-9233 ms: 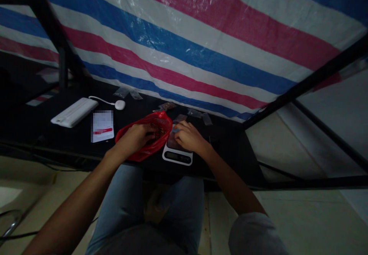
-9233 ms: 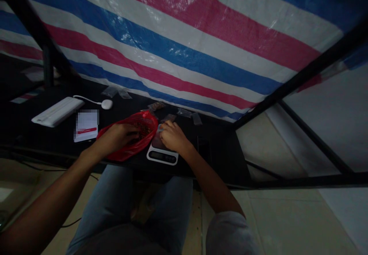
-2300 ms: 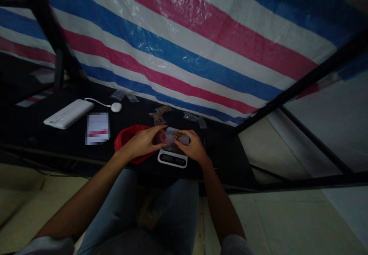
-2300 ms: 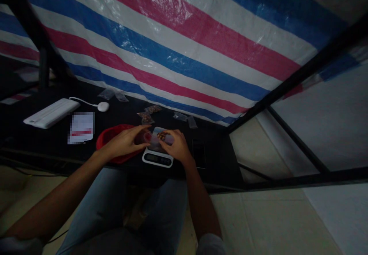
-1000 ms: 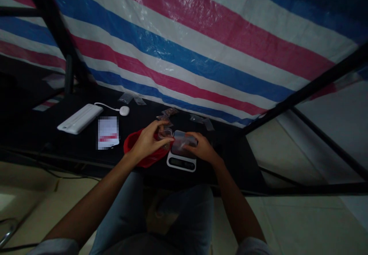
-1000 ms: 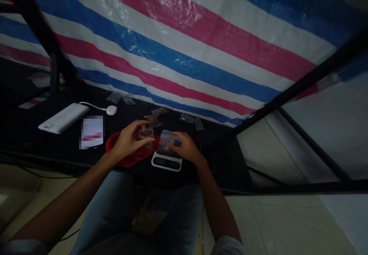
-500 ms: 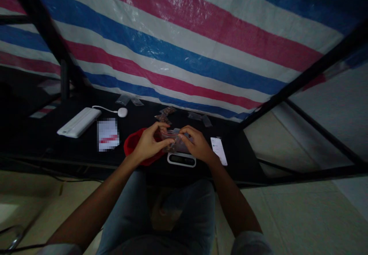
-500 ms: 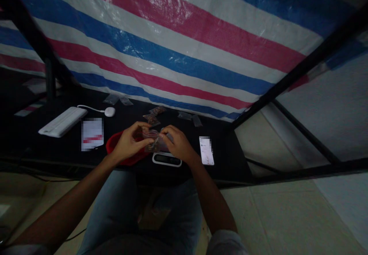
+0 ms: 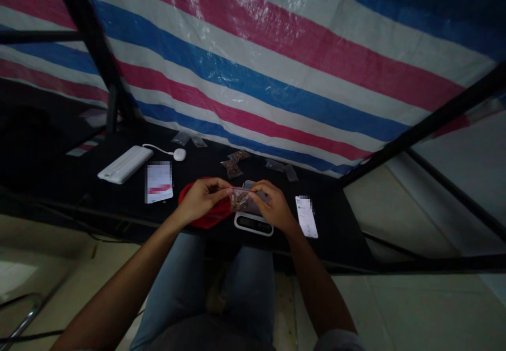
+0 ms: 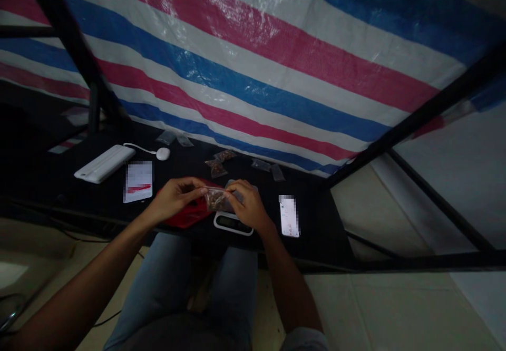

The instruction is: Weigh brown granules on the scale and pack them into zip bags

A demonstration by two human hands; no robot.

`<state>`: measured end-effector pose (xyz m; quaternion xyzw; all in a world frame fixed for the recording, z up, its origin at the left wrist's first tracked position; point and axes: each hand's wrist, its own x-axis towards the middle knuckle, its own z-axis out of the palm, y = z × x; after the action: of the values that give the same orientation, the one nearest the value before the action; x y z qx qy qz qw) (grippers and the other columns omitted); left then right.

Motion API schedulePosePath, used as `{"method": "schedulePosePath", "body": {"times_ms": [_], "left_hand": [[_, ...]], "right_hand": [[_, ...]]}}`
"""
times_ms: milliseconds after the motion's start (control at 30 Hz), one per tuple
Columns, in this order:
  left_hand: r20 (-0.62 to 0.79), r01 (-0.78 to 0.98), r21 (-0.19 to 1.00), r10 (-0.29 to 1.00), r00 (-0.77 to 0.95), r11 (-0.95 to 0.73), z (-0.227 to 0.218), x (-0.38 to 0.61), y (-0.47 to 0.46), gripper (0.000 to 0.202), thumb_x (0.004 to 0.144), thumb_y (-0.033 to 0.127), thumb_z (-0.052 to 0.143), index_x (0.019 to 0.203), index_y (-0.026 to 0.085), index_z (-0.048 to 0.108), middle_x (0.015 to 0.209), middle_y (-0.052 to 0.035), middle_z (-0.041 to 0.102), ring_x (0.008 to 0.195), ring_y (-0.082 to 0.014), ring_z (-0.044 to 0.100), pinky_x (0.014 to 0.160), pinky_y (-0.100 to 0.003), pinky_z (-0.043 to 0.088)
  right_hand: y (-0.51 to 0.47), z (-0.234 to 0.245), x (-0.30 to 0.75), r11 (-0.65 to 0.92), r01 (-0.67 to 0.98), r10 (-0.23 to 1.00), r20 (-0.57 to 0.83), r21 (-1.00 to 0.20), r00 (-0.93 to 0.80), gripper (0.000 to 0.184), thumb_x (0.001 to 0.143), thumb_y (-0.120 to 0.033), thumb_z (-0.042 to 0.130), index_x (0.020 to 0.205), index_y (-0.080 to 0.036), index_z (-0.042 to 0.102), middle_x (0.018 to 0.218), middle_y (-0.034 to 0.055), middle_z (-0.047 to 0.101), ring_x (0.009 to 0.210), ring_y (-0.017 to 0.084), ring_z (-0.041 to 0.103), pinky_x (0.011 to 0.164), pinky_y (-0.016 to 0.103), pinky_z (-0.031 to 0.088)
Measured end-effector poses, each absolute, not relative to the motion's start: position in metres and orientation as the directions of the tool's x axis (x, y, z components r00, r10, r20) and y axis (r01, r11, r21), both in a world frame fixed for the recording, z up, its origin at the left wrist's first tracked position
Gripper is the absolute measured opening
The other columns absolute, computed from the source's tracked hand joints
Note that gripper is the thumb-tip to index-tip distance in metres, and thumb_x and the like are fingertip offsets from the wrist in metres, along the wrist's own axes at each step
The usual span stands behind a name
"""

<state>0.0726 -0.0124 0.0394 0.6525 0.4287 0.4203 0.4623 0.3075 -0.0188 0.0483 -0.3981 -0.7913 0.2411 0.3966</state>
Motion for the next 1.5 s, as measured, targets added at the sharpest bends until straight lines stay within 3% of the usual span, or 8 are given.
{"method": "schedulePosePath", "body": {"times_ms": [267, 533, 933, 1100, 1200, 1333, 1400, 1500], "left_hand": [[0.221, 0.349, 0.887, 0.942, 0.253, -0.302, 0.051, 0.079, -0.031, 0.025, 0.091, 0.041, 0.062, 0.084, 0.019, 0.072, 0.082, -0.0043, 0.075, 0.074, -0.0196, 0.067, 0.07, -0.031, 0.053], [0.214, 0.38, 0.869, 0.934, 0.287, -0.316, 0.055, 0.085, -0.045, 0.026, 0.094, 0.041, 0.059, 0.089, 0.019, 0.073, 0.088, -0.0049, 0.077, 0.079, -0.0206, 0.069, 0.073, -0.032, 0.052], [0.191, 0.478, 0.821, 0.939, 0.287, -0.313, 0.074, 0.073, -0.032, 0.023, 0.091, 0.037, 0.06, 0.088, 0.02, 0.075, 0.087, -0.005, 0.078, 0.08, -0.023, 0.071, 0.073, -0.033, 0.052], [0.283, 0.494, 0.641, 0.78, 0.559, -0.587, 0.064, 0.056, 0.002, 0.034, 0.09, 0.019, 0.052, 0.118, 0.02, 0.072, 0.123, -0.0102, 0.073, 0.117, -0.0242, 0.066, 0.105, -0.037, 0.048], [0.128, 0.659, 0.495, 0.798, 0.589, -0.566, 0.039, 0.042, 0.027, 0.056, 0.076, 0.024, 0.072, 0.131, 0.023, 0.068, 0.142, -0.0142, 0.064, 0.132, -0.0321, 0.058, 0.11, -0.043, 0.046], [-0.054, 0.75, 0.43, 0.816, 0.576, -0.502, 0.02, 0.036, 0.052, 0.026, 0.089, 0.026, 0.055, 0.104, 0.025, 0.077, 0.107, -0.0097, 0.078, 0.097, -0.026, 0.073, 0.085, -0.034, 0.053], [-0.056, 0.756, 0.457, 0.833, 0.55, -0.468, 0.025, 0.039, 0.063, 0.03, 0.094, 0.03, 0.046, 0.094, 0.023, 0.075, 0.091, -0.009, 0.078, 0.081, -0.0236, 0.073, 0.075, -0.031, 0.052], [-0.017, 0.729, 0.534, 0.856, 0.516, -0.428, 0.036, 0.048, 0.082, 0.035, 0.096, 0.033, 0.041, 0.096, 0.018, 0.073, 0.092, -0.0096, 0.078, 0.081, -0.0233, 0.072, 0.076, -0.031, 0.053]], "right_hand": [[-0.023, 0.047, 0.299, 0.604, 0.414, 0.794, 0.475, -0.681, -0.379, 0.009, 0.095, -0.025, 0.062, 0.087, -0.022, 0.067, 0.095, 0.0062, 0.071, 0.093, 0.021, 0.066, 0.089, 0.037, 0.051], [-0.028, 0.047, 0.289, 0.667, 0.38, 0.739, 0.5, -0.641, -0.452, 0.008, 0.093, -0.021, 0.062, 0.086, -0.022, 0.063, 0.09, 0.0045, 0.069, 0.09, 0.02, 0.064, 0.088, 0.037, 0.049], [-0.026, 0.064, 0.309, 0.596, 0.384, 0.79, 0.426, -0.705, -0.441, 0.01, 0.093, -0.025, 0.067, 0.084, -0.022, 0.069, 0.089, 0.0046, 0.071, 0.087, 0.02, 0.066, 0.083, 0.036, 0.052], [0.01, 0.068, 0.334, 0.557, 0.438, 0.825, 0.411, -0.706, -0.388, 0.013, 0.088, -0.029, 0.072, 0.077, -0.021, 0.071, 0.083, 0.0039, 0.072, 0.079, 0.02, 0.066, 0.076, 0.034, 0.052], [0.041, 0.078, 0.347, 0.548, 0.531, 0.833, 0.481, -0.646, -0.274, 0.016, 0.087, -0.033, 0.073, 0.077, -0.021, 0.073, 0.082, 0.0037, 0.072, 0.077, 0.02, 0.066, 0.074, 0.035, 0.051], [0.064, 0.087, 0.355, 0.526, 0.626, 0.83, 0.508, -0.576, -0.23, 0.019, 0.086, -0.038, 0.074, 0.091, -0.02, 0.077, 0.093, 0.0072, 0.075, 0.082, 0.022, 0.067, 0.079, 0.037, 0.052], [0.061, 0.085, 0.366, 0.47, 0.637, 0.87, 0.441, -0.61, -0.22, 0.029, 0.086, -0.042, 0.074, 0.102, -0.019, 0.077, 0.102, 0.0092, 0.076, 0.086, 0.023, 0.069, 0.08, 0.038, 0.053], [0.042, 0.069, 0.404, 0.279, 0.664, 0.955, 0.276, -0.694, -0.112, 0.032, 0.087, -0.046, 0.069, 0.101, -0.017, 0.076, 0.096, 0.009, 0.078, 0.087, 0.023, 0.07, 0.08, 0.037, 0.053]]}}
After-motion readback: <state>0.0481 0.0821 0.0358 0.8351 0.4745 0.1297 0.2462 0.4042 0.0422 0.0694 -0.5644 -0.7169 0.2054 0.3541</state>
